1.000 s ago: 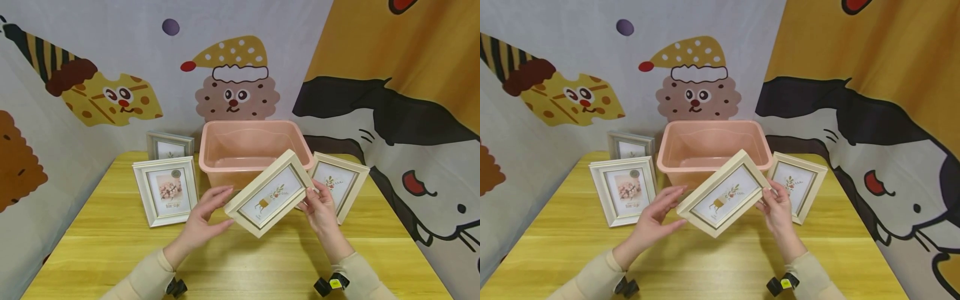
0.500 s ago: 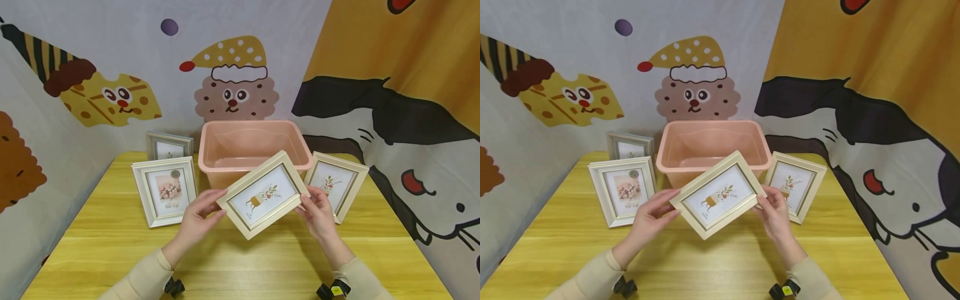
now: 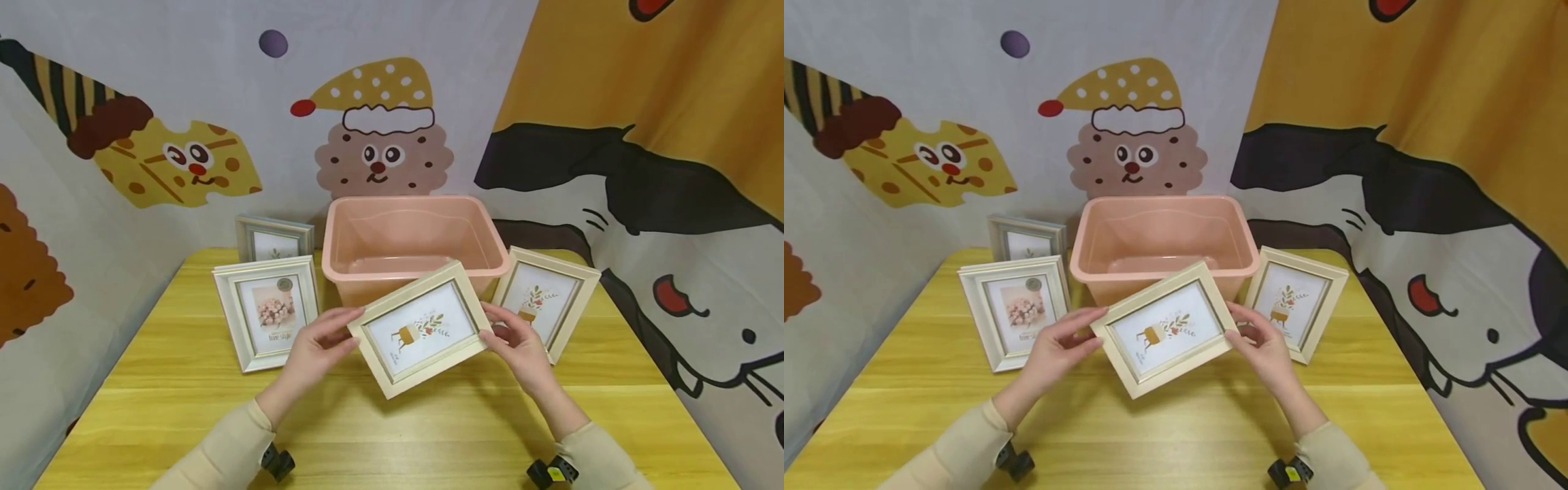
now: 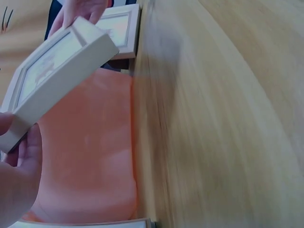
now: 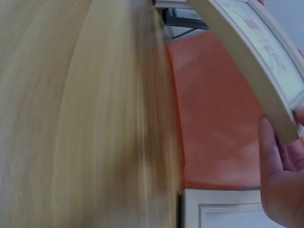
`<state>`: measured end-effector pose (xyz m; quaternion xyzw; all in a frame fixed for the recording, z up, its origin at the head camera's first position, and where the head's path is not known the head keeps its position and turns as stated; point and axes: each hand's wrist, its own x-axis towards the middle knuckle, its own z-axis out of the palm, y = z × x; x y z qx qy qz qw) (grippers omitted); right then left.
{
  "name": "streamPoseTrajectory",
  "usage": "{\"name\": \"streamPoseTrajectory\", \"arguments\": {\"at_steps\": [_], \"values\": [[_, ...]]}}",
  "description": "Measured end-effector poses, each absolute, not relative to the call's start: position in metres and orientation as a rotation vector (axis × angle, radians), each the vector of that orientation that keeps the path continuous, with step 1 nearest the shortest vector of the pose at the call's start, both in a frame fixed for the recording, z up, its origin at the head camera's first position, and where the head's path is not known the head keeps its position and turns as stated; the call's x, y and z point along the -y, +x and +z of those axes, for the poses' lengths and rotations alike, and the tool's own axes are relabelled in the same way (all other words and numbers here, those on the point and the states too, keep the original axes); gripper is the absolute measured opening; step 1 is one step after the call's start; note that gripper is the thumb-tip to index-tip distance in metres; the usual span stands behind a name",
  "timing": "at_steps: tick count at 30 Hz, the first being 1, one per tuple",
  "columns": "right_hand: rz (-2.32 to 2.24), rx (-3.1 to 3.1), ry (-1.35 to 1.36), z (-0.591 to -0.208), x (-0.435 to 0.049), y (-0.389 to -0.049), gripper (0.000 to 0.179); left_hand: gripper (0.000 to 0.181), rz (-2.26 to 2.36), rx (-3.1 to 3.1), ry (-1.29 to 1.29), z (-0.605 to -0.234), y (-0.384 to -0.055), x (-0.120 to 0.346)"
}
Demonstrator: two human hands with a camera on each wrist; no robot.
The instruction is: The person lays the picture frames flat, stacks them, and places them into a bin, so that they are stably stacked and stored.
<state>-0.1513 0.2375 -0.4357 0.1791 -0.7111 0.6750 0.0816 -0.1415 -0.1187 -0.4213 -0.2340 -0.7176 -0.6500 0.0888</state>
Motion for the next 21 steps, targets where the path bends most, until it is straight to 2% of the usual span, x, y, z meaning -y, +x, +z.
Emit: {"name": "streamPoseTrajectory", "arguments": {"at_steps": [11,21], "values": [[1.676,2.424,0.610,-0.439,-0.239,-0.142,0.070,0.044,-1.944,2.161,-0.678,-0.428,-0.155,0.123],[1.477,2.547,0.663,-0.435,-0.234,-0.130,0.073,0.043,-1.944,2.195,-0.613,-0.438,-0.157,0.122]]}}
